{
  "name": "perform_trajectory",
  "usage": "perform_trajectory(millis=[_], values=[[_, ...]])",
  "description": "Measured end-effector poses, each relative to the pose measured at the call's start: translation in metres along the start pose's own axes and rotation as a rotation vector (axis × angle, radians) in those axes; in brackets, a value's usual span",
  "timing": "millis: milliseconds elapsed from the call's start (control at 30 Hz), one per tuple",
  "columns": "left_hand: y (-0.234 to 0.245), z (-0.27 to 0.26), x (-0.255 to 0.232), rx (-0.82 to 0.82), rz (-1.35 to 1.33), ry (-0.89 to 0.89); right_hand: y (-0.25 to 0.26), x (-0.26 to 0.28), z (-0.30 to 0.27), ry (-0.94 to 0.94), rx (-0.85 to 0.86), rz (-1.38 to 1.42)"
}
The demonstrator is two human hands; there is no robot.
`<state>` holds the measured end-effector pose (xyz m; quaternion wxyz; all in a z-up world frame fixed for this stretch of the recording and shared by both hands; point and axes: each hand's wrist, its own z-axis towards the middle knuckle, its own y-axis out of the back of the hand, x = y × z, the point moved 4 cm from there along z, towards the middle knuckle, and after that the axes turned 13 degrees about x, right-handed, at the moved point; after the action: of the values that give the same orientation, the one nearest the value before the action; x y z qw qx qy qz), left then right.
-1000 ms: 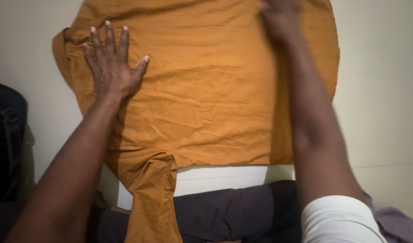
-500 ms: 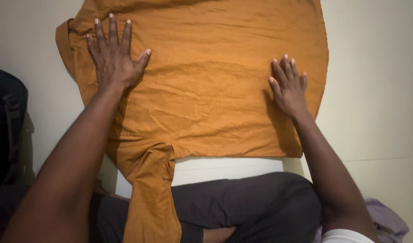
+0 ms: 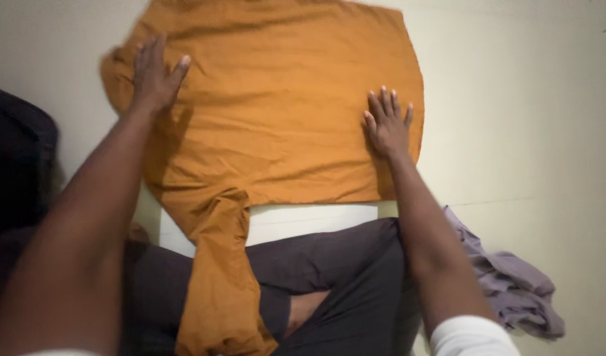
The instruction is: The person folds a shirt while sitting on the floor. They lay the shirt flat, fold the sleeves and sides inward, and finally fold the shirt in half.
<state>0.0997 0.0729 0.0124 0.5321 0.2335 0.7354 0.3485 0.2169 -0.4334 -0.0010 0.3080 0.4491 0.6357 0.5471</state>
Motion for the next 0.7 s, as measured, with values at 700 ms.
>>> perform_trajectory(millis=[700], values=[[-0.042, -0.139, 0.123, 0.317, -0.325, 0.687, -0.023, 0.226, -0.173, 0.580, 0.245, -0.103]])
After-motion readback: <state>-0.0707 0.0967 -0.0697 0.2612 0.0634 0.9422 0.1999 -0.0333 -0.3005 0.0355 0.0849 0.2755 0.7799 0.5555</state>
